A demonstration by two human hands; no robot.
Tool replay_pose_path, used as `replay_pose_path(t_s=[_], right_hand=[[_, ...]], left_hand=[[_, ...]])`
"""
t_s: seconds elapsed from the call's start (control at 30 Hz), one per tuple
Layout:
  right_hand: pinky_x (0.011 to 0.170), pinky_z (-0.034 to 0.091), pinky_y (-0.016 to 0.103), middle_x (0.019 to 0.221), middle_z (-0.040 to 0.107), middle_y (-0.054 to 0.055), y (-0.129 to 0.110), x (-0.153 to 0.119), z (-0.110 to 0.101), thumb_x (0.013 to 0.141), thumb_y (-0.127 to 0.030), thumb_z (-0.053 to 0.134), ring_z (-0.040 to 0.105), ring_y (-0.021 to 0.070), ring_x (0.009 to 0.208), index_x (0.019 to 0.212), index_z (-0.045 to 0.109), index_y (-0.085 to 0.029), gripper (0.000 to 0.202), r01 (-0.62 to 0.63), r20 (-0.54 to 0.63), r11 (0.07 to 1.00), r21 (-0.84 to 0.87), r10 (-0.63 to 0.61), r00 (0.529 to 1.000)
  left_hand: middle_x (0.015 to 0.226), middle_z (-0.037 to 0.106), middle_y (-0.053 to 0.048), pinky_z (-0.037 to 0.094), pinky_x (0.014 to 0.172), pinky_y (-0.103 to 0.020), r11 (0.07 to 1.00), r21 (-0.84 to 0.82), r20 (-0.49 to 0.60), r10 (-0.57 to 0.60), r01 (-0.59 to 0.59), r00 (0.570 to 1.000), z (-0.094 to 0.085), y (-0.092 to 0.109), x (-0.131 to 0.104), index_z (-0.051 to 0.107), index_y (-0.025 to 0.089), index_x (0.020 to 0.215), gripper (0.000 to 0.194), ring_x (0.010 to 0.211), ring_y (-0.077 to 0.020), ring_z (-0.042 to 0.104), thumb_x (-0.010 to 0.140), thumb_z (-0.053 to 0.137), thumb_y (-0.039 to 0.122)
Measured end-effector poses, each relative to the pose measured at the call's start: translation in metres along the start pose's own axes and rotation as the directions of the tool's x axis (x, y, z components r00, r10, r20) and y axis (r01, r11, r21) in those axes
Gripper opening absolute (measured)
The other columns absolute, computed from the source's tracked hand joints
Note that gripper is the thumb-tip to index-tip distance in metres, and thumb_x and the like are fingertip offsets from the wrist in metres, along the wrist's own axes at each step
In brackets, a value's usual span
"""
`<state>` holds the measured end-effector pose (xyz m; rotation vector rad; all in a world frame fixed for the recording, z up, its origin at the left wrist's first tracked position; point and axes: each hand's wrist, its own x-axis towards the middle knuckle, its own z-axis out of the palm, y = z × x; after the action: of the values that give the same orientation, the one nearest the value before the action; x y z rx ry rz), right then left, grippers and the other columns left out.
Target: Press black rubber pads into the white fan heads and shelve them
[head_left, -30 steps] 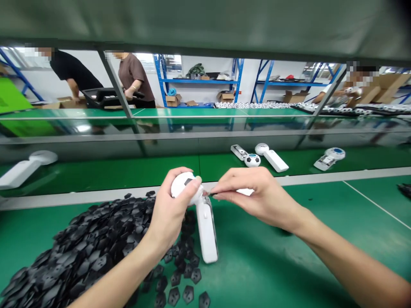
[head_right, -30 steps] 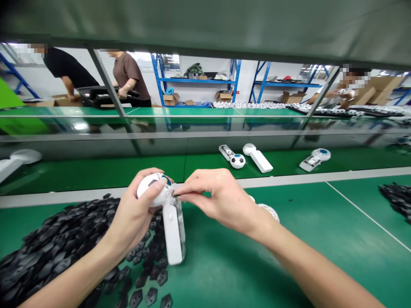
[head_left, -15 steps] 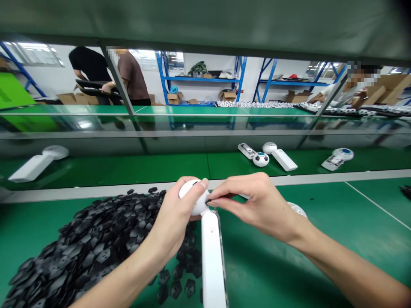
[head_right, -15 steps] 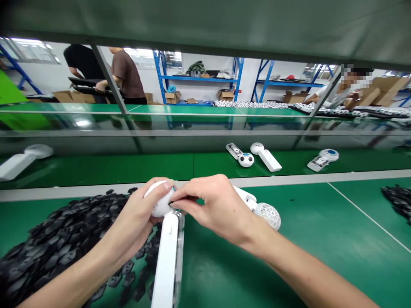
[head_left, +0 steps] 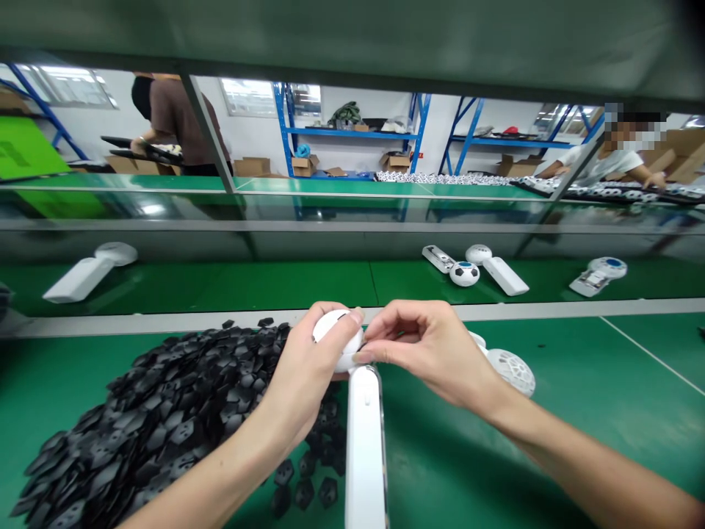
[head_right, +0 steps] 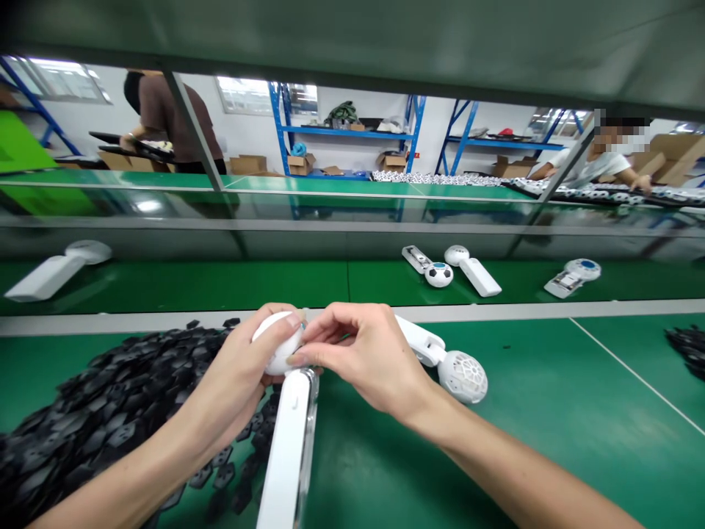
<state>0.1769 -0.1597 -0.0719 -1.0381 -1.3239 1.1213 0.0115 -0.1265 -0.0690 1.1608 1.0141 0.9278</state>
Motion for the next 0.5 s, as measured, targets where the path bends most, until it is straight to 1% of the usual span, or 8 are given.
replay_pose_path(t_s=[0.07, 0.17, 0.23, 0.33, 0.4, 0.5], right_hand=[[0.07, 0.061, 0.024, 0.078, 0.081, -0.001, 0.0012, 0.0009, 0.0, 0.071, -0.027, 0.098, 0.076, 0.0167, 0.073, 0.076, 0.08, -0.021, 0.02, -0.018, -0.006, 1.0, 0.004, 0.018, 1.0], [0.067, 0.058, 0.025, 0.076, 0.08, 0.0, 0.0016, 0.0008, -0.001, 0.074, -0.03, 0.097, 0.074, 0.0163, 0.071, 0.076, 0.08, -0.021, 0.019, -0.007, -0.014, 0.999, -0.052, 0.006, 1.0], [0.066, 0.056, 0.025, 0.075, 0.08, -0.001, 0.0007, 0.0001, -0.0019, 0.077, -0.032, 0.095, 0.073, 0.0159, 0.07, 0.075, 0.08, -0.021, 0.018, 0.018, -0.006, 0.995, -0.096, -0.019, 1.0], [0.066, 0.055, 0.024, 0.074, 0.08, -0.001, -0.0011, -0.0005, -0.0028, 0.08, -0.031, 0.094, 0.071, 0.0149, 0.069, 0.074, 0.079, -0.021, 0.019, 0.087, 0.011, 0.983, -0.162, -0.087, 0.996], [0.066, 0.054, 0.024, 0.073, 0.079, -0.001, -0.0018, -0.0005, -0.0029, 0.081, -0.031, 0.094, 0.07, 0.0142, 0.068, 0.073, 0.078, -0.021, 0.02, 0.12, 0.018, 0.974, -0.192, -0.118, 0.993], [0.068, 0.055, 0.024, 0.075, 0.08, -0.001, -0.0018, -0.0016, -0.0021, 0.082, -0.032, 0.093, 0.071, 0.0145, 0.07, 0.074, 0.078, -0.021, 0.021, 0.125, 0.034, 0.971, -0.202, -0.121, 0.992]], left_hand=[[0.079, 0.06, 0.002, 0.043, 0.051, -0.017, 1.0, 0.003, -0.002, 0.011, -0.011, 1.0, -0.0003, -0.0001, 0.0001, 0.063, 0.018, 0.09, 0.047, 0.065, -0.0108, 0.053, 0.074, 0.084, 0.057], [0.079, 0.061, 0.002, 0.043, 0.051, -0.017, 1.0, 0.001, -0.006, 0.018, -0.018, 1.0, -0.0007, 0.0007, -0.0003, 0.063, 0.018, 0.09, 0.045, 0.065, -0.0108, 0.054, 0.076, 0.083, 0.056], [0.08, 0.062, 0.002, 0.043, 0.051, -0.017, 1.0, 0.001, -0.002, 0.027, -0.027, 1.0, -0.0011, 0.0013, -0.0009, 0.063, 0.018, 0.091, 0.045, 0.064, -0.0107, 0.054, 0.077, 0.082, 0.057], [0.078, 0.062, 0.002, 0.042, 0.049, -0.017, 0.999, 0.016, 0.007, 0.044, -0.044, 0.999, -0.0022, 0.0006, -0.0015, 0.063, 0.019, 0.093, 0.046, 0.062, -0.0108, 0.053, 0.077, 0.082, 0.058], [0.077, 0.062, 0.002, 0.043, 0.05, -0.018, 0.996, 0.055, -0.004, 0.067, -0.067, 0.998, -0.003, 0.0001, -0.0016, 0.064, 0.019, 0.094, 0.047, 0.062, -0.0114, 0.053, 0.078, 0.081, 0.059], [0.078, 0.063, 0.001, 0.045, 0.053, -0.02, 0.977, 0.167, -0.041, 0.142, -0.134, 0.989, -0.0037, 0.0026, -0.0025, 0.065, 0.019, 0.092, 0.043, 0.065, -0.0126, 0.054, 0.079, 0.078, 0.058]])
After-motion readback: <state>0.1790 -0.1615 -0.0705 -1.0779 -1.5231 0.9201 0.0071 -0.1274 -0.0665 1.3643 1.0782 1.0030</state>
